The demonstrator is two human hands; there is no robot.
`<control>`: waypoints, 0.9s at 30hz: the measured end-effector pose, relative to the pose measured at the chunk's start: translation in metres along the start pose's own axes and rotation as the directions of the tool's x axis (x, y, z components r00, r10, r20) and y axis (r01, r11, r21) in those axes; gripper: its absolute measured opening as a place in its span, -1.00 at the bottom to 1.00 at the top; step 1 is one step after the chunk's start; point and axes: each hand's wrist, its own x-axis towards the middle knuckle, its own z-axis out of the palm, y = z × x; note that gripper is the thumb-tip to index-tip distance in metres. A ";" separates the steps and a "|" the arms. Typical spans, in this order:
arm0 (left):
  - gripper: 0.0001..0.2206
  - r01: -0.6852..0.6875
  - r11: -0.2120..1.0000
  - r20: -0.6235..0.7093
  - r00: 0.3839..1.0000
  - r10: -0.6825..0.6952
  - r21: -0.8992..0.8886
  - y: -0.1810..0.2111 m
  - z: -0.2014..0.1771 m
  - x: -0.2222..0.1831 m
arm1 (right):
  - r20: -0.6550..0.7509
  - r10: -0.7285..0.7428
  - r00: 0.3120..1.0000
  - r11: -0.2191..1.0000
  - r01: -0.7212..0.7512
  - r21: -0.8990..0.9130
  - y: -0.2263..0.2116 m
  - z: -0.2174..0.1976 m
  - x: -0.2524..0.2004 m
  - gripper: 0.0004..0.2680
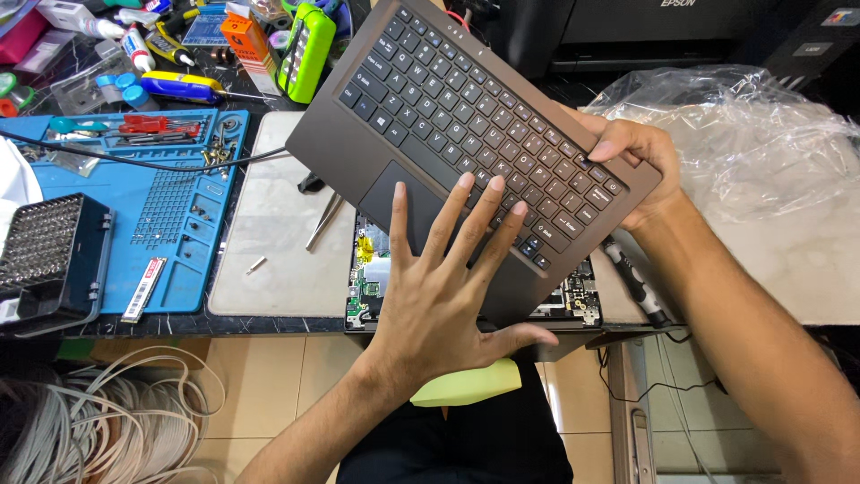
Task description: The person removes a plastic wrap from a laptop keyboard assembly, then places it aside. They then use a screwdriver to tighten screws on the laptop's internal components.
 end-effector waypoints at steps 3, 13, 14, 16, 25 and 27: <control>-0.04 0.019 1.000 0.009 1.000 -0.019 -0.002 0.000 -0.001 -0.002 | -0.005 0.011 1.000 1.000 -0.011 -0.004 0.002 0.004 0.001 -0.41; -0.10 0.016 1.000 -0.029 0.999 -0.016 -0.008 -0.001 0.000 -0.003 | 0.051 0.006 0.999 0.999 -0.008 0.041 0.003 0.004 0.003 -0.42; -0.10 0.017 1.000 -0.039 0.999 -0.018 -0.017 -0.001 0.001 -0.003 | 0.044 0.006 0.999 1.000 -0.007 0.028 0.003 0.003 0.003 -0.43; -0.10 0.020 0.999 -0.048 0.999 -0.022 -0.026 0.000 0.002 -0.004 | 0.037 0.008 0.999 1.000 -0.008 0.015 0.004 0.005 0.003 -0.43; -0.10 0.022 1.000 -0.048 0.999 -0.022 -0.011 0.001 0.001 -0.004 | 0.004 -0.008 1.000 1.000 0.008 -0.014 0.004 0.011 0.002 -0.44; -0.10 0.023 1.000 -0.055 0.998 -0.024 -0.021 0.002 0.000 -0.004 | 0.049 0.017 0.999 1.000 -0.017 0.001 0.004 0.013 0.002 -0.41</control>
